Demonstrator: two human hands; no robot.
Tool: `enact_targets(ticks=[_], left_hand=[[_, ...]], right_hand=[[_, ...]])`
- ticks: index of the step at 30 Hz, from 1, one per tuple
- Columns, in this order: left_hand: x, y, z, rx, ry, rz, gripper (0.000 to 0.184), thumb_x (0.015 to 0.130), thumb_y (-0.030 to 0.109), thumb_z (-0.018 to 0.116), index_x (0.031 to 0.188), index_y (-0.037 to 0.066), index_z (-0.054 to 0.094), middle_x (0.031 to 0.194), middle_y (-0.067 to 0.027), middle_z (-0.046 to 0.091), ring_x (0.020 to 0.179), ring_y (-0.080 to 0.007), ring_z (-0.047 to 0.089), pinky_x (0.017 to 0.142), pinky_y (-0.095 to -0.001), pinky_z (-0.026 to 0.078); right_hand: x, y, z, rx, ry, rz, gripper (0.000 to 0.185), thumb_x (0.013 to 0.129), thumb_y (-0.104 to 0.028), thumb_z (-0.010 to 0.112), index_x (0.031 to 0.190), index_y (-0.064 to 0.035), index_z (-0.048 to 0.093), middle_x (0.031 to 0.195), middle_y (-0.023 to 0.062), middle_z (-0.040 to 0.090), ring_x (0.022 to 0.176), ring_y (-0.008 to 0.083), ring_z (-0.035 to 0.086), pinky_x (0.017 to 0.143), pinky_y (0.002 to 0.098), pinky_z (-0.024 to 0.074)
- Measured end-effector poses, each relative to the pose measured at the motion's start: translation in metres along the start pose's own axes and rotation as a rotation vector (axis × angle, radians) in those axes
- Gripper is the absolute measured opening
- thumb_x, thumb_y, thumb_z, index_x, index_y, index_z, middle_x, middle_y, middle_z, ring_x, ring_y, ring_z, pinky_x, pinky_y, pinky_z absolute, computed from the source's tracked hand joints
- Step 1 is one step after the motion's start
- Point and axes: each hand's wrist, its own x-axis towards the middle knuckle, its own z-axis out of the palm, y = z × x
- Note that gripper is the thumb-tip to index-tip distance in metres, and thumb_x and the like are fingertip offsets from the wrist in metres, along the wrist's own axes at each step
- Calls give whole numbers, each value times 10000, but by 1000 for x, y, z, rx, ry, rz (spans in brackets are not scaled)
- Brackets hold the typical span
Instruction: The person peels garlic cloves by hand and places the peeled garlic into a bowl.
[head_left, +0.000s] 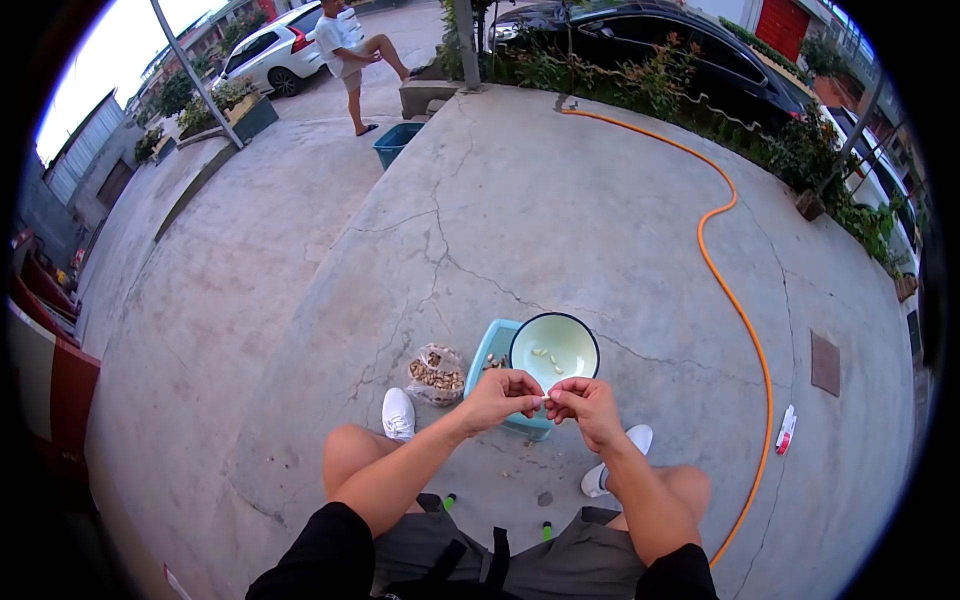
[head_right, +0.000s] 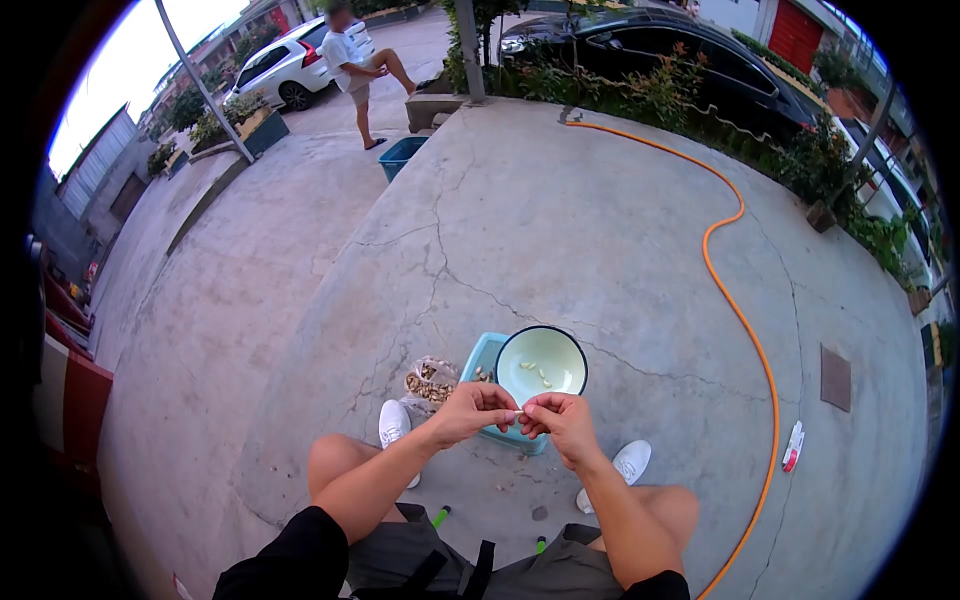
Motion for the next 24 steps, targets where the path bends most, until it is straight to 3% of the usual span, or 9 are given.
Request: enact_targets(ticks=[9, 24], left_hand=[[-1, 1, 3, -17, 8, 21, 128, 889, 48, 716, 996, -18, 688, 898, -65, 706, 794, -109, 652, 734, -246, 528], [-1, 4, 2, -59, 126, 66, 83, 899, 48, 706, 938, -22, 688, 856, -71, 706, 746, -113, 649, 706, -239, 520]], right_hand=[[-2, 4, 3, -123, -10, -25, 130, 901, -98, 716, 934, 20, 674, 788, 77, 693, 670, 127, 653, 589, 242, 501], [-4, -4, 7, 146, -27, 28, 102, 884, -6, 692, 976, 36, 683, 866, 122, 713, 744, 177, 683, 675, 291, 556]])
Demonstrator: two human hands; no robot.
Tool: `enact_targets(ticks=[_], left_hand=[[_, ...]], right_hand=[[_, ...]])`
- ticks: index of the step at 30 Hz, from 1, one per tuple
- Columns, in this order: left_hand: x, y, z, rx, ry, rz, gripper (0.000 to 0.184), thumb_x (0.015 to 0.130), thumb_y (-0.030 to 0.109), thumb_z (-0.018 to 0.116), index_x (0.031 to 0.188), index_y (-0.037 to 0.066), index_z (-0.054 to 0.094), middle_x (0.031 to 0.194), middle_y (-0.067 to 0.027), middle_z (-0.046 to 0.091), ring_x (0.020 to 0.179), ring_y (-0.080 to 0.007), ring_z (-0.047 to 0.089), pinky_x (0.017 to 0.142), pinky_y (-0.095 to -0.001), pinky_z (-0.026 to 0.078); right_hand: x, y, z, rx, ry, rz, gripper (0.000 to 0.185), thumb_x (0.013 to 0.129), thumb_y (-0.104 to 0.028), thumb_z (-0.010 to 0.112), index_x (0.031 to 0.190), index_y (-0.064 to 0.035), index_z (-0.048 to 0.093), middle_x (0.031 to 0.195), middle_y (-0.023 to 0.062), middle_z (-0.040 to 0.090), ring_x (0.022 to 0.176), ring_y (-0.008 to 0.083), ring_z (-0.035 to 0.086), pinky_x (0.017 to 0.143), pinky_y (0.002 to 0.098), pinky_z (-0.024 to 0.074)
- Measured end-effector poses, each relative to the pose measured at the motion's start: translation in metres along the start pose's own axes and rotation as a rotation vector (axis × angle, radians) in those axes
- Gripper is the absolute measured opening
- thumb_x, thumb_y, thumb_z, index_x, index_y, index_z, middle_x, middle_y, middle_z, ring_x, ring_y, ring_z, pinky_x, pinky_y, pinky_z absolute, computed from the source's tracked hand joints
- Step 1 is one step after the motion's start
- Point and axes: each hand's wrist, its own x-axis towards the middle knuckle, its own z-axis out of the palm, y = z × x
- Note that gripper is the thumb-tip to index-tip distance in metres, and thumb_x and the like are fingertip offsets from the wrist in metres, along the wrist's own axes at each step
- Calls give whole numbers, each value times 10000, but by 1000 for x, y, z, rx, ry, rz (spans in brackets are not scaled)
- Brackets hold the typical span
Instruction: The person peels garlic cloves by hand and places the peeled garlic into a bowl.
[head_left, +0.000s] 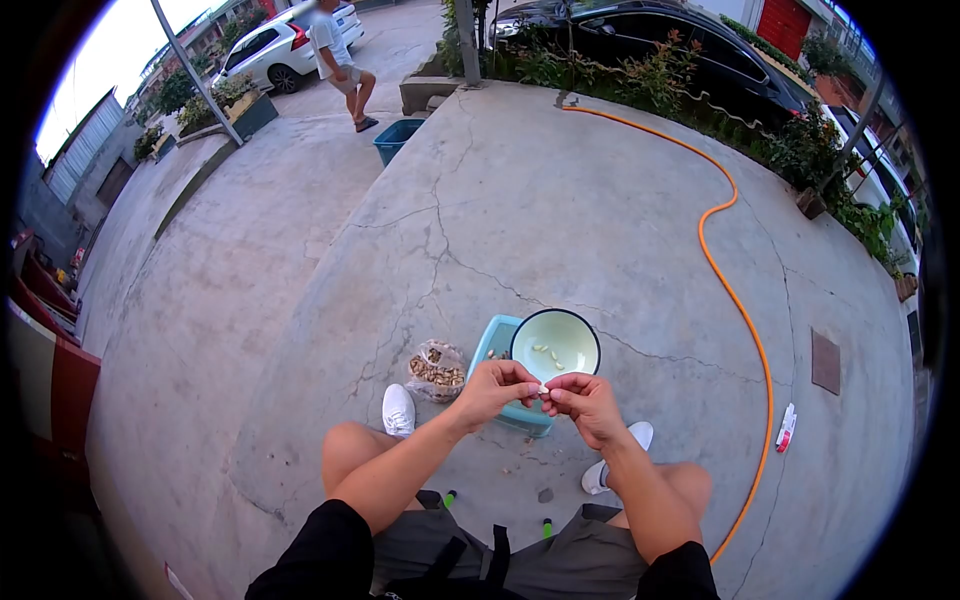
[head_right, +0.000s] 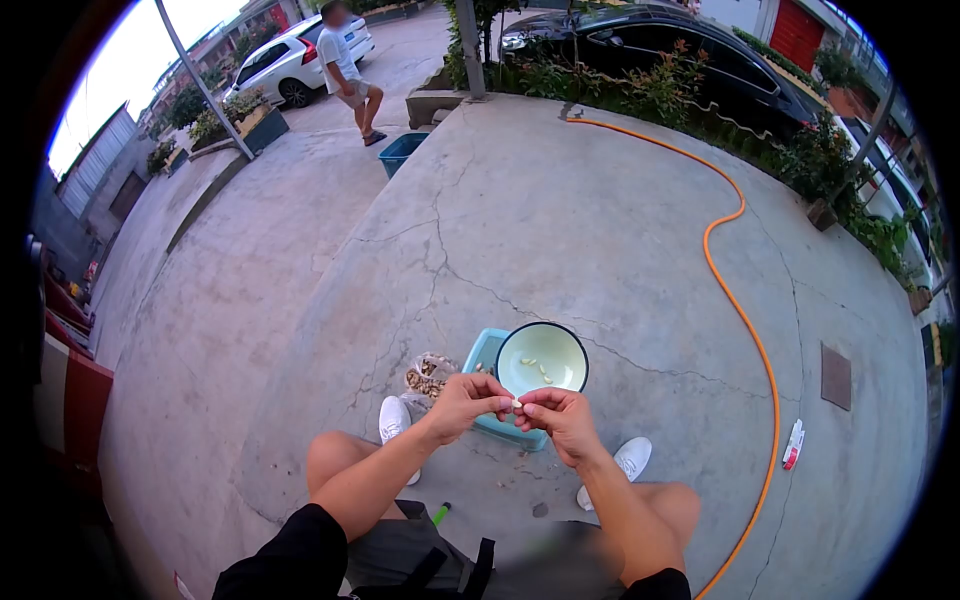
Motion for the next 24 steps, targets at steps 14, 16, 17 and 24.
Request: enact_targets(ticks=[14, 16, 17, 24], left_hand=[[0, 1, 2, 5, -44, -8, 108, 898, 69, 716, 940, -27, 688, 867, -78, 704, 761, -120, 648, 711, -246, 520], [0, 1, 1, 6, -44, -6, 112, 899, 69, 715, 946, -29, 688, 869, -79, 704, 760, -122, 648, 712, -246, 520], [0, 0, 0, -10, -45, -8, 114, 901, 71, 713, 951, -29, 689, 872, -79, 703, 759, -122, 646, 713, -246, 519], [-1, -2, -1, -94, -37, -17, 111, 910, 76, 703, 960, -22, 693, 861, -66, 694, 755, -120, 639, 708, -246, 515]], right_hand=[[3, 10, -5, -176, -7, -167, 100, 864, 3, 722, 951, 49, 704, 847, 123, 715, 714, 171, 680, 645, 278, 549], [2, 8, -4, -137, -16, -150, 104, 866, 3, 718, 958, 49, 705, 853, 125, 716, 719, 176, 682, 649, 281, 552], [1, 7, -4, -99, -24, -132, 108, 867, 2, 714, 964, 50, 705, 858, 127, 717, 723, 181, 685, 654, 285, 555], [-1, 0, 1, 29, -30, -32, 124, 885, -9, 699, 990, 55, 690, 877, 130, 718, 734, 178, 684, 673, 278, 555]])
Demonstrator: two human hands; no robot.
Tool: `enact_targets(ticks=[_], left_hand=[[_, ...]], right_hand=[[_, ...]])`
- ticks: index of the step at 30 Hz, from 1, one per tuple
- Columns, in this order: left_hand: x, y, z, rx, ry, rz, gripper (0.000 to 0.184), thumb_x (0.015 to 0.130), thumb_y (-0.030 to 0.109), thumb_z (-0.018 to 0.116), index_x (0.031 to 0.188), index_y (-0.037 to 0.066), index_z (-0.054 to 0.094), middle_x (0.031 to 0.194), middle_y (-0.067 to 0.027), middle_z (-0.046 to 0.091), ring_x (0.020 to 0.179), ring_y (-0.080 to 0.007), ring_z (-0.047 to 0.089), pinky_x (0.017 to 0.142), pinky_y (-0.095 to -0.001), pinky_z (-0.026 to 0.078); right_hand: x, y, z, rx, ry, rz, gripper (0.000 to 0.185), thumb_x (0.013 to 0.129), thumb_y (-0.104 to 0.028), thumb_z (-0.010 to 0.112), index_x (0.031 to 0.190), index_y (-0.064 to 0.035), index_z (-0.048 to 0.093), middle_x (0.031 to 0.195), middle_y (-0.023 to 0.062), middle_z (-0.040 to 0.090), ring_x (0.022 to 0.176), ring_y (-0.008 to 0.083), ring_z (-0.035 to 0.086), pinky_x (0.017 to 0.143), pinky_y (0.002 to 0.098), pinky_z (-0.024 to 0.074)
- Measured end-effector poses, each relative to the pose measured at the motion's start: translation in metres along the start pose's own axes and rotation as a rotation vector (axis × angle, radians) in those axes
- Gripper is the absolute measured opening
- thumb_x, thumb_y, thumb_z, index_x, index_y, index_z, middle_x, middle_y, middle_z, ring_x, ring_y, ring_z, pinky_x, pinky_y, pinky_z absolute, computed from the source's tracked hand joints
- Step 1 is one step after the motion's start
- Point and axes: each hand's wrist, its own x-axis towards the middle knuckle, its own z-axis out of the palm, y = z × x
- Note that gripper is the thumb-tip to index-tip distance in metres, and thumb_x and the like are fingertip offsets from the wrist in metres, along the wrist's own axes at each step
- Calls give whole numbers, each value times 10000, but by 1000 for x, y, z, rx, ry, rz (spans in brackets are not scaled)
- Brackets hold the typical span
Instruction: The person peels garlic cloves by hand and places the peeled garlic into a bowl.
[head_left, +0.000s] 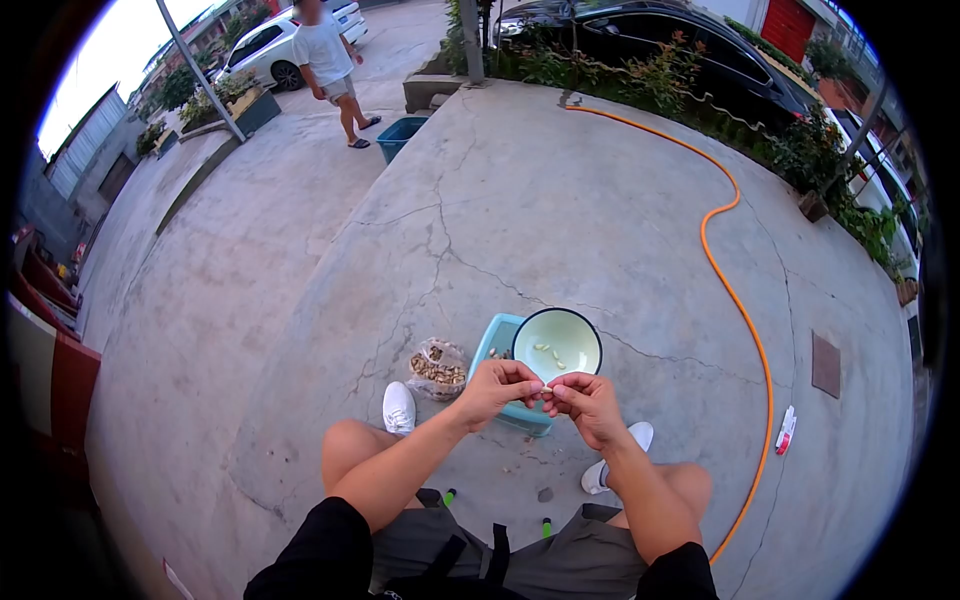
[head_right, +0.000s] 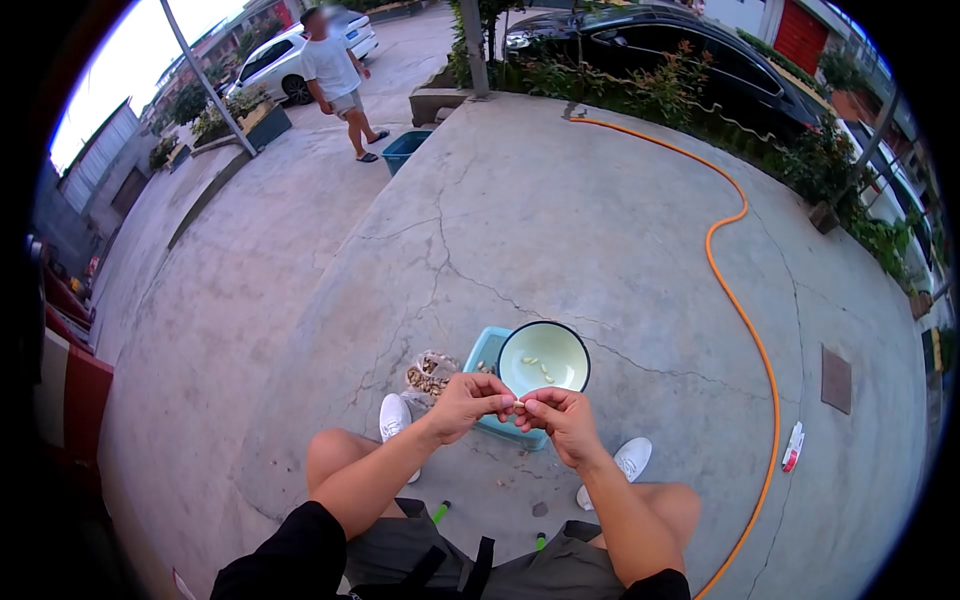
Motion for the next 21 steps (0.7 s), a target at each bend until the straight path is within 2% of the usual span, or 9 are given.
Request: enact_targets(ticks=[2, 5, 11, 16, 19, 21], left_hand=[[0, 0, 1, 17, 6, -1, 111, 910, 79, 704, 957, -22, 692, 855, -63, 692, 754, -118, 639, 707, -246, 515], [-1, 2, 2, 48, 15, -11, 111, 911, 86, 705, 946, -18, 690, 847, -59, 688, 753, -115, 638, 704, -245, 514], [0, 1, 0, 21, 13, 19, 110, 922, 104, 697, 925, -5, 679, 825, -47, 674, 743, -105, 627, 695, -242, 507], [3, -7, -1, 49, 43, 30, 148, 961, 135, 650, 887, 7, 655, 802, -23, 645, 718, -95, 600, 679, -246, 498], [4, -16, 1, 96, 21, -31, 206, 984, 169, 618, 855, 10, 639, 796, -13, 630, 709, -95, 587, 675, -254, 492], [3, -22, 2, 211, -103, -84, 249, 989, 193, 613, 821, 11, 634, 777, -12, 622, 702, -96, 582, 675, -264, 490]], right_hand=[[1, 4, 0, -114, -17, -100, 135, 880, -26, 712, 987, 50, 684, 855, 119, 713, 734, 174, 683, 672, 279, 554], [2, 6, 0, -185, 27, -103, 131, 877, -39, 721, 973, 42, 684, 840, 113, 710, 720, 167, 679, 656, 276, 547], [8, 14, -10, -134, 84, -90, 106, 872, -41, 727, 937, 29, 681, 804, 103, 700, 662, 157, 657, 605, 270, 517], [10, 12, -13, -113, 154, -60, 143, 928, -127, 679, 899, 12, 673, 771, 95, 689, 639, 150, 647, 580, 258, 496], [16, 17, -19, -167, 240, -44, 193, 952, -173, 655, 878, 5, 668, 748, 90, 679, 604, 142, 630, 551, 257, 480], [22, 22, -25, -246, 308, -41, 218, 955, -188, 653, 861, 9, 661, 723, 84, 666, 571, 136, 611, 522, 256, 467]])
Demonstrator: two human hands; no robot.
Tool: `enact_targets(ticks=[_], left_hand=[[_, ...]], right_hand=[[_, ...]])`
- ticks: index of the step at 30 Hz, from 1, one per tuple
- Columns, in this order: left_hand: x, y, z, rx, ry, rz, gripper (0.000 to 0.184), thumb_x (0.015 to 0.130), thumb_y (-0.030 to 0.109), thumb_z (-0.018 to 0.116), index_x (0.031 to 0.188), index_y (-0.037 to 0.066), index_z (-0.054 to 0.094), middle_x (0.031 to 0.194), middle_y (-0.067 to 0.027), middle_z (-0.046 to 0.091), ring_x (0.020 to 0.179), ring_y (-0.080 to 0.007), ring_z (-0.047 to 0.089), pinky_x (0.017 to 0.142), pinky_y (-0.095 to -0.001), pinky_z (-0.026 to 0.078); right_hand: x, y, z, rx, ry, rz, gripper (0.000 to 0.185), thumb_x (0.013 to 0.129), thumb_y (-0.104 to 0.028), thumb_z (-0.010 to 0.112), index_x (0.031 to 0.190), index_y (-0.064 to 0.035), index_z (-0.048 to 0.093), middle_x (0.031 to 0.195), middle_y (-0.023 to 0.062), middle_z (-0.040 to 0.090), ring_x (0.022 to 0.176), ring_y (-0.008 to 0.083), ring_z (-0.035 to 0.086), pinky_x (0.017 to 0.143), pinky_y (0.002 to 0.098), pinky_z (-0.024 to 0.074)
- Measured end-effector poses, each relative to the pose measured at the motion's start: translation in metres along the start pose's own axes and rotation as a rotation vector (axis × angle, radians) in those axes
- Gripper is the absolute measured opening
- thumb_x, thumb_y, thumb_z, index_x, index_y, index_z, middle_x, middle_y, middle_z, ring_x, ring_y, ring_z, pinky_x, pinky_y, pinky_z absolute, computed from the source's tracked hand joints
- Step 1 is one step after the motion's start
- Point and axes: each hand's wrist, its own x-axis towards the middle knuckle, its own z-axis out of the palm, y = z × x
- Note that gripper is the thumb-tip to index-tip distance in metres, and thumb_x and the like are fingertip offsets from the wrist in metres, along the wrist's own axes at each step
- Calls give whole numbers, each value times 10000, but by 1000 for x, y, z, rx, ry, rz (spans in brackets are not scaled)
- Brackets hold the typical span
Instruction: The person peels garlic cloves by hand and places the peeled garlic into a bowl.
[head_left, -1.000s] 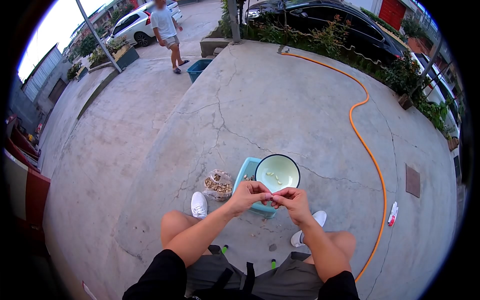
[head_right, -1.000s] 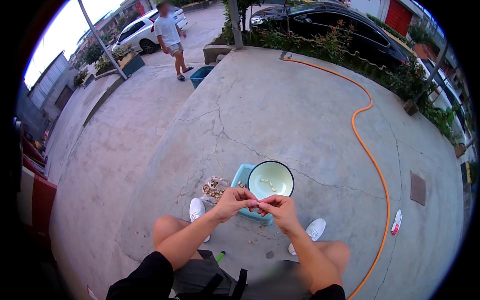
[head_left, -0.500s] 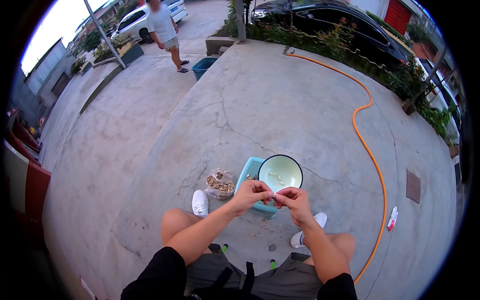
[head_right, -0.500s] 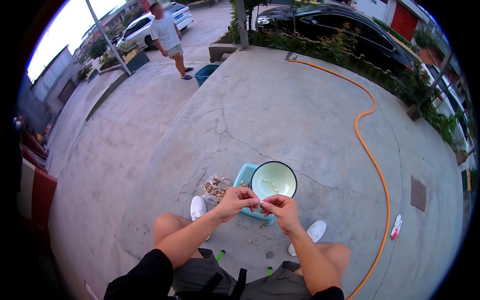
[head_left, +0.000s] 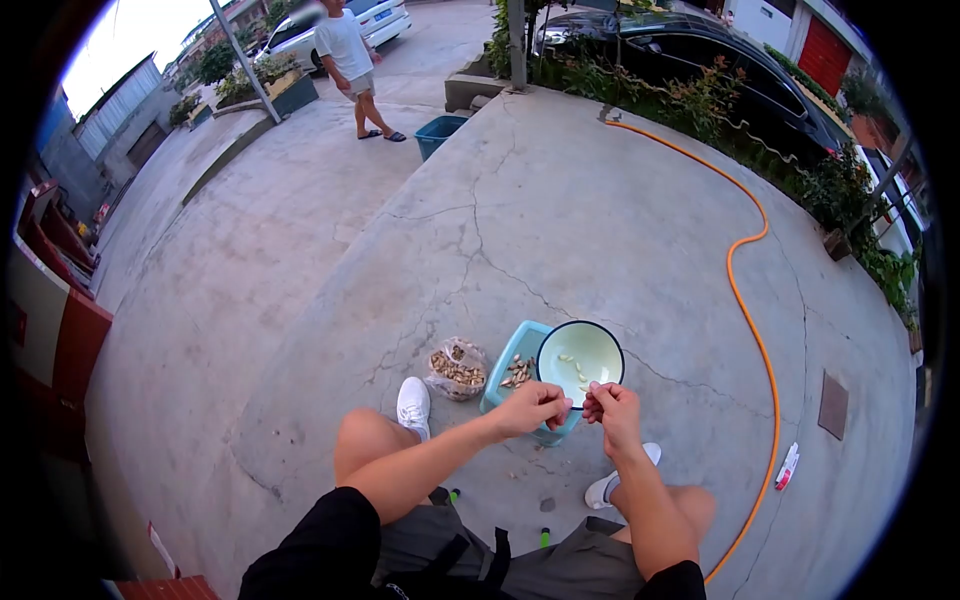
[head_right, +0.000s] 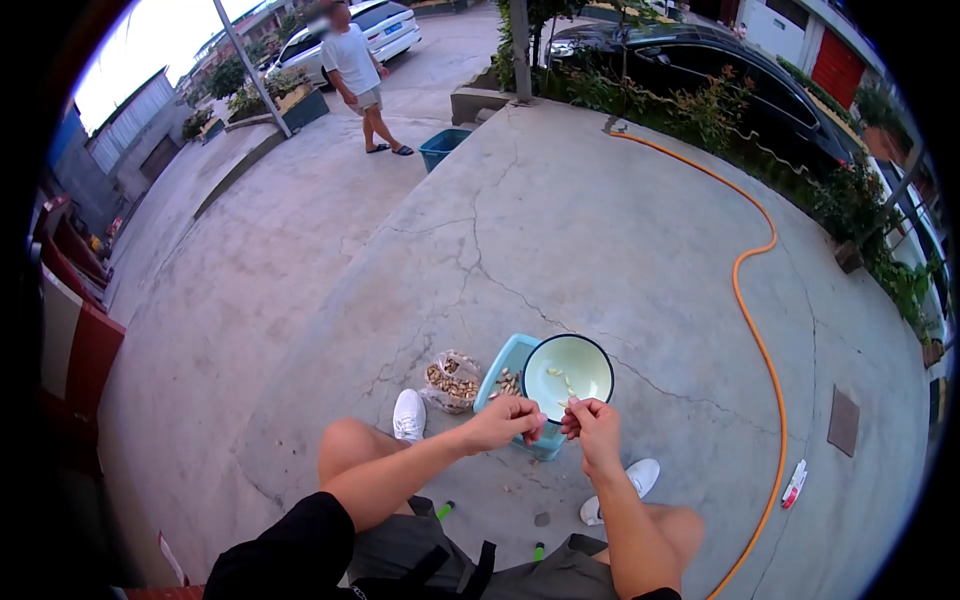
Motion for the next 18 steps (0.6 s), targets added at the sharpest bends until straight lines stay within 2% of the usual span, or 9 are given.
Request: enact_targets(ticks=[2, 4, 6, 8, 10, 12, 18], left_hand=[[-2, -3, 6, 37, -7, -38, 289, 983, 218, 626, 784, 7, 624, 730, -10, 609, 689, -90, 575, 665, -267, 481], [-4, -11, 8, 253, -102, -47, 317, 977, 238, 637, 764, 3, 612, 688, -3, 599, 678, -80, 569, 650, -262, 474], [-4, -20, 11, 278, -111, -69, 298, 954, 233, 664, 774, 2, 609, 672, 4, 591, 658, -72, 544, 622, -263, 454], [-3, -26, 11, 364, -106, 70, 361, 913, 261, 702, 690, 19, 555, 601, -12, 559, 576, -87, 503, 535, -290, 420], [-6, -20, 16, 380, -93, 74, 357, 898, 243, 715, 692, 22, 524, 600, -17, 539, 573, -105, 477, 545, -308, 414], [-7, -16, 16, 436, -109, 63, 277, 927, 202, 681, 761, 12, 567, 651, 5, 530, 646, -84, 467, 594, -280, 411], [-4, -25, 11, 510, -209, 50, 294, 922, 203, 687, 767, 3, 538, 654, 3, 491, 638, -105, 426, 586, -303, 392]], right_hand=[[6, 4, -1, -36, 41, 8, 221, 954, -185, 652, 856, 13, 658, 717, 83, 662, 565, 136, 606, 512, 255, 463], [12, 7, -1, -72, 77, 14, 225, 954, -183, 650, 852, 17, 655, 712, 82, 657, 559, 135, 602, 503, 254, 459], [18, 10, -1, -70, 131, 54, 212, 946, -166, 653, 853, 25, 652, 719, 85, 658, 563, 135, 605, 502, 252, 461], [23, 13, -1, -63, 154, 65, 203, 939, -160, 658, 855, 24, 653, 726, 86, 661, 566, 136, 607, 503, 254, 464], [25, 17, -2, -55, 175, 79, 194, 933, -155, 663, 858, 24, 653, 734, 87, 664, 569, 137, 610, 504, 256, 467], [28, 18, -1, -62, 204, 97, 178, 924, -147, 671, 879, 24, 653, 751, 93, 672, 575, 140, 616, 507, 257, 472], [29, 16, 2, -5, 200, 99, 170, 934, -155, 638, 940, 15, 635, 811, 113, 688, 608, 154, 634, 530, 264, 496]])
